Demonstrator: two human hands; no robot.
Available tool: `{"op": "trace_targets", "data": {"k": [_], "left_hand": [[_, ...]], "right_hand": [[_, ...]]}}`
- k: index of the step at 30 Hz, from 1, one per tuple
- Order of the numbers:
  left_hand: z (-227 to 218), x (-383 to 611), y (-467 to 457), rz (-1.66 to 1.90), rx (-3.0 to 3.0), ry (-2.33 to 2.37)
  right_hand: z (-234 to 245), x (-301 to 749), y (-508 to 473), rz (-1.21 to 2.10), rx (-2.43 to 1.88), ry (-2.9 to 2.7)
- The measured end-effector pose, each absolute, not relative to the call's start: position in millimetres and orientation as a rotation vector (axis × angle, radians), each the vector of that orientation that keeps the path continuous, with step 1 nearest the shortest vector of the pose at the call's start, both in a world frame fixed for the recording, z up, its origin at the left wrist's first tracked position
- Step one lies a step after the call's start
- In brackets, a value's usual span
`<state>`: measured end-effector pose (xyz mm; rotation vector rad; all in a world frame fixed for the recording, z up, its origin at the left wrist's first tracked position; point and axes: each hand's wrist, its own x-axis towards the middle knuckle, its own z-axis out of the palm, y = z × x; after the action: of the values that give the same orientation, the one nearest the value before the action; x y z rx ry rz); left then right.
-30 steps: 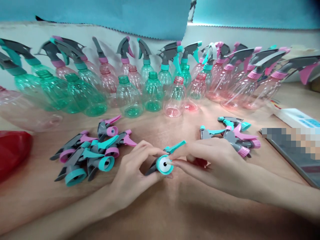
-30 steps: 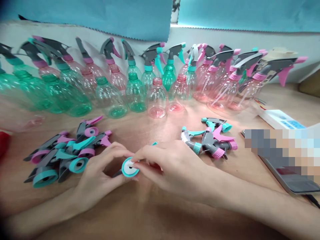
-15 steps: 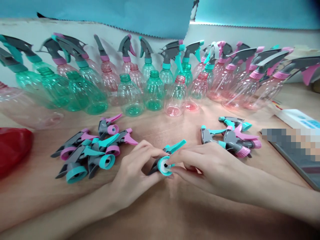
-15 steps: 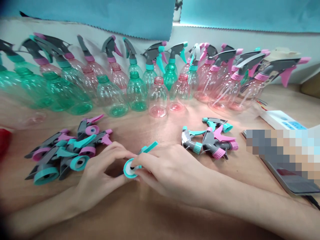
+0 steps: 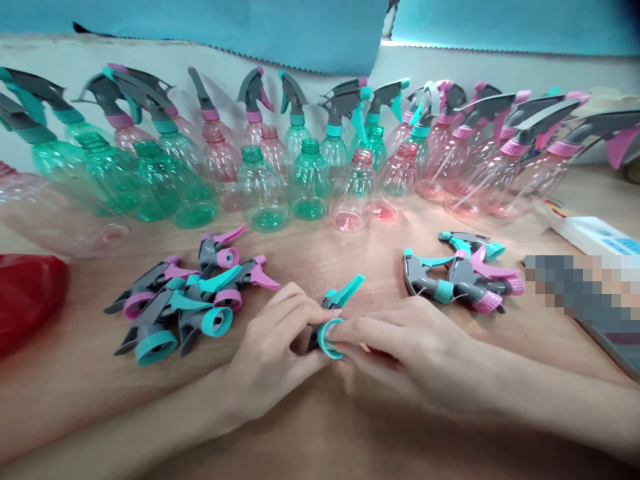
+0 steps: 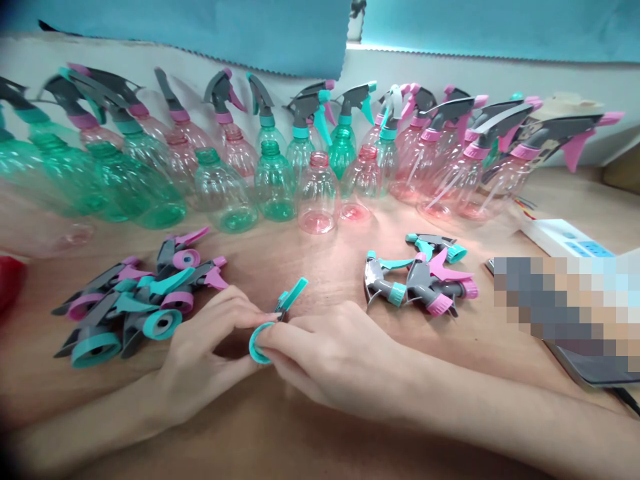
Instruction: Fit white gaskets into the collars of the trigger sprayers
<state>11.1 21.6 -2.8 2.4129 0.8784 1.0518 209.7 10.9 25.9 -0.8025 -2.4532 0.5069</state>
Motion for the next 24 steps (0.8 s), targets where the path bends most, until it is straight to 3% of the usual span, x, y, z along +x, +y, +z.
{"op": "trace_targets", "data": {"k": [11,24], "left_hand": [[-0.9,10.7,21.5,1.003,2.386,0.860],[-4.1,10.1,22.5,1.056,2.383,0.784]], "right_hand": [[33.6,210.0,10.4,0.175,-0.842,-2.467],[34.3,217.8,13.5,0.173,-0.707,-2.656]]}}
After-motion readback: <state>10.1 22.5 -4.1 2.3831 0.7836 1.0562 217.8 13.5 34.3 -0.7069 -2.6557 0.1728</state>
